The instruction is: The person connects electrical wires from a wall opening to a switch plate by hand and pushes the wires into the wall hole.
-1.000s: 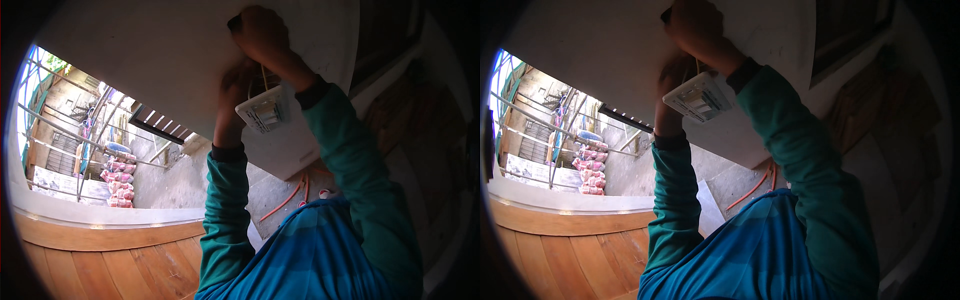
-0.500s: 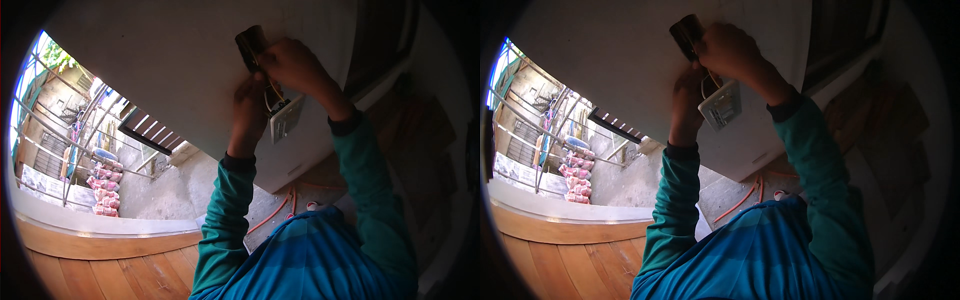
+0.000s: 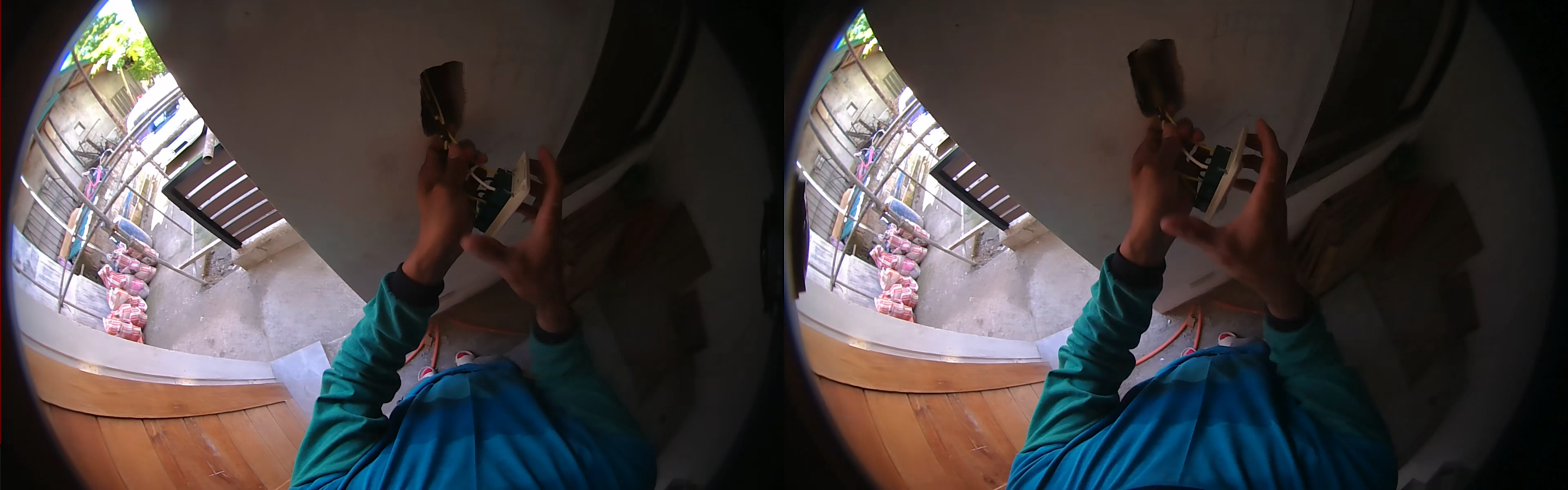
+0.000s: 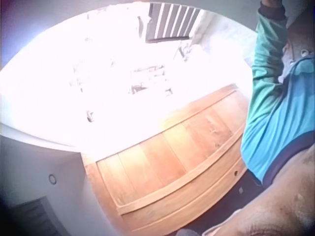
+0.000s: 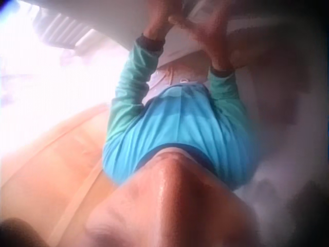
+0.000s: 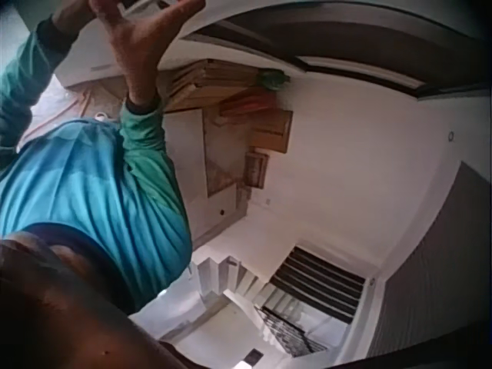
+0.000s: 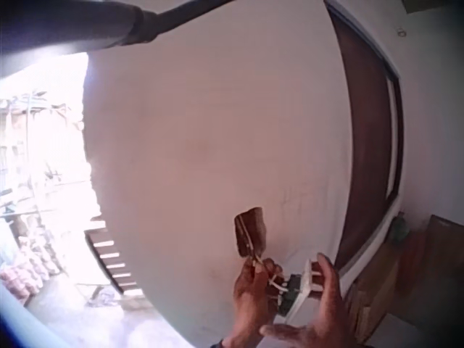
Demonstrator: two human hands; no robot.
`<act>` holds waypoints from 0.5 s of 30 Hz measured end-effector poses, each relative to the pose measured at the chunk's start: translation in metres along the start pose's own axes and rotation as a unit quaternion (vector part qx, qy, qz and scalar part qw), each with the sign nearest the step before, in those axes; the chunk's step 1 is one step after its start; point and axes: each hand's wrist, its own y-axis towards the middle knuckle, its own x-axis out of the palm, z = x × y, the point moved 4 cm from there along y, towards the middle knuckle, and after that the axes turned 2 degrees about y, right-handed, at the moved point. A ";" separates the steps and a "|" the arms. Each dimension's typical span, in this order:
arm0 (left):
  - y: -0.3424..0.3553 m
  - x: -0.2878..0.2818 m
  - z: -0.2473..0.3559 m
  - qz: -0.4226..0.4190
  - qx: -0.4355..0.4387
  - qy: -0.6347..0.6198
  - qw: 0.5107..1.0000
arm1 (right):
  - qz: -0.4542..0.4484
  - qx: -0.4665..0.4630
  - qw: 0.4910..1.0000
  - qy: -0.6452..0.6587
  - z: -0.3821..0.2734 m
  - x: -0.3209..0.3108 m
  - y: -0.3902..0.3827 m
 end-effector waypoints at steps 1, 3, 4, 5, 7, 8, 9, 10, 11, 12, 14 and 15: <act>0.002 -0.001 -0.001 -0.004 -0.001 -0.004 1.000 | 0.044 -0.021 0.998 -0.030 0.004 0.004 0.002; 0.006 -0.003 -0.002 -0.074 -0.029 -0.102 0.992 | 0.048 0.038 0.997 0.056 0.013 0.001 0.014; 0.008 -0.012 0.006 -0.071 -0.029 -0.100 0.992 | 0.001 0.118 0.977 0.177 0.023 0.007 0.022; 0.010 -0.009 0.010 -0.109 -0.062 -0.179 0.976 | 0.006 0.115 0.979 0.171 0.031 -0.001 0.029; 0.014 -0.009 0.013 -0.147 -0.093 -0.258 0.950 | -0.071 0.106 0.950 0.284 0.045 -0.005 0.040; 0.020 -0.016 0.012 -0.127 -0.074 -0.153 0.977 | -0.073 0.104 0.951 0.283 0.047 -0.007 0.045; 0.023 -0.020 0.013 -0.104 -0.054 -0.046 0.992 | -0.098 0.092 0.945 0.297 0.046 -0.006 0.050; 0.024 -0.017 0.014 -0.105 -0.053 -0.049 0.992 | -0.122 0.081 0.940 0.308 0.045 -0.007 0.054; 0.024 -0.014 0.015 -0.095 -0.064 -0.058 0.992 | -0.123 0.079 0.941 0.305 0.048 -0.010 0.059; 0.025 -0.012 0.016 -0.084 -0.075 -0.067 0.991 | -0.137 0.071 0.933 0.324 0.052 -0.013 0.065; 0.025 -0.010 0.020 -0.103 -0.097 -0.158 0.977 | -0.149 0.048 0.933 0.325 0.056 -0.015 0.076; 0.025 -0.007 0.020 -0.120 -0.118 -0.247 0.954 | -0.149 0.047 0.933 0.324 0.057 -0.015 0.077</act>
